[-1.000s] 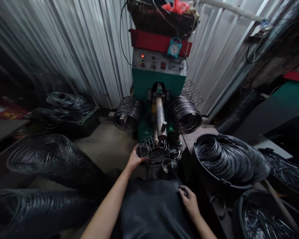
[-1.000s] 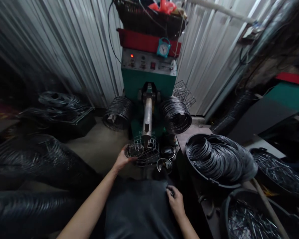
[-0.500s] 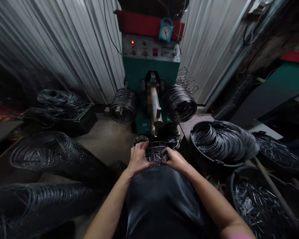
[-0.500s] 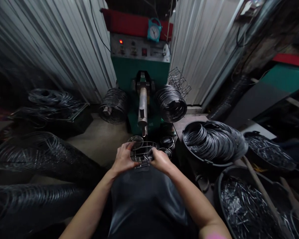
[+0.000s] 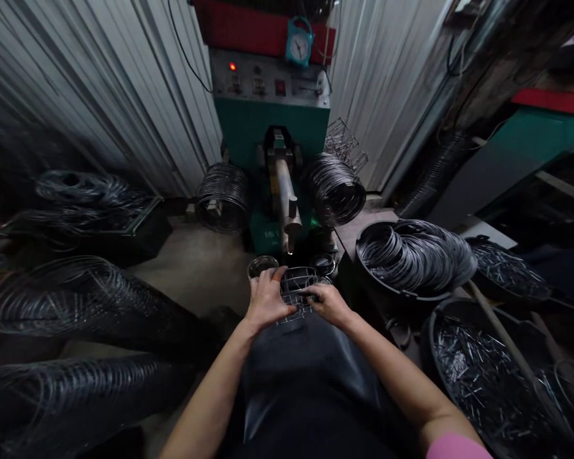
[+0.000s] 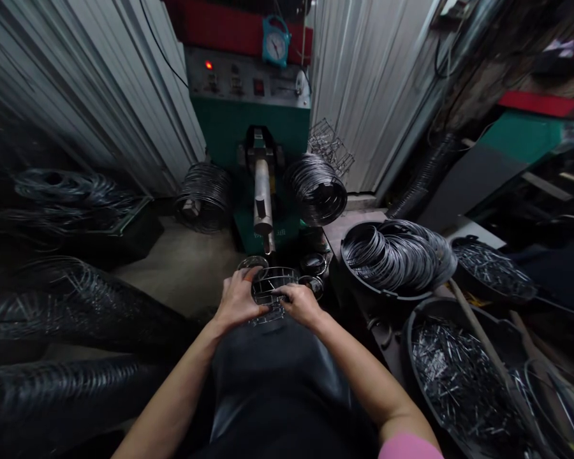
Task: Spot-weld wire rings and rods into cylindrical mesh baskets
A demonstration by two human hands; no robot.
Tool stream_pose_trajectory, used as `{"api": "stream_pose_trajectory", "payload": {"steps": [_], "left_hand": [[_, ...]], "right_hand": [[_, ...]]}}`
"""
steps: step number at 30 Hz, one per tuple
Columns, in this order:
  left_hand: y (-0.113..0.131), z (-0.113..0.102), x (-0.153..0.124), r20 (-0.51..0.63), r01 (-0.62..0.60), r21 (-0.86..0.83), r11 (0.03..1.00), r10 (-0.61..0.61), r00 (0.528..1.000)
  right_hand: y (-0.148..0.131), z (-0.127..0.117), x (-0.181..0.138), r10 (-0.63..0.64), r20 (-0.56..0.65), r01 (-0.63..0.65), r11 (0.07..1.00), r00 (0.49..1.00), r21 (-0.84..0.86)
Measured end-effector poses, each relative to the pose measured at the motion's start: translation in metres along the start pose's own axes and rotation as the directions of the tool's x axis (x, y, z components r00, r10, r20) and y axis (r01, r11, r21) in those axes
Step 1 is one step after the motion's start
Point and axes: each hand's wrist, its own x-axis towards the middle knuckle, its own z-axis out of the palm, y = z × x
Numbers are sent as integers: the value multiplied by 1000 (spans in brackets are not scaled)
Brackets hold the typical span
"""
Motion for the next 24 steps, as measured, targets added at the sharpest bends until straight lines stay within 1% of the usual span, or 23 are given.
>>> {"api": "stream_pose_trajectory", "payload": {"steps": [4, 7, 9, 11, 14, 16, 19, 24], "left_hand": [[2, 3, 2, -17, -4, 27, 1000, 4, 1000], [3, 6, 2, -11, 3, 38, 999, -2, 1000], [2, 7, 2, 3, 3, 35, 999, -4, 1000], [1, 7, 2, 14, -1, 20, 1000, 1, 1000], [-3, 7, 2, 14, -10, -16, 1000, 10, 1000], [-5, 7, 2, 6, -10, -35, 999, 10, 1000], [-9, 6, 2, -2, -10, -57, 998, 10, 1000], [-16, 6, 4, 2, -5, -90, 996, 6, 1000]], "right_hand": [[-2, 8, -5, 34, -68, -37, 999, 997, -40], [0, 14, -6, 82, -101, -81, 997, 991, 11], [2, 14, -6, 81, -56, -77, 995, 995, 59], [4, 9, -5, 33, 24, -35, 997, 999, 75], [3, -3, -2, -67, 133, 60, 997, 989, 51], [0, -10, -1, -96, 174, 94, 995, 980, 20], [-3, -13, 0, -98, 187, 102, 995, 977, -9], [-3, -5, 2, -133, 137, 135, 991, 982, -2]]}}
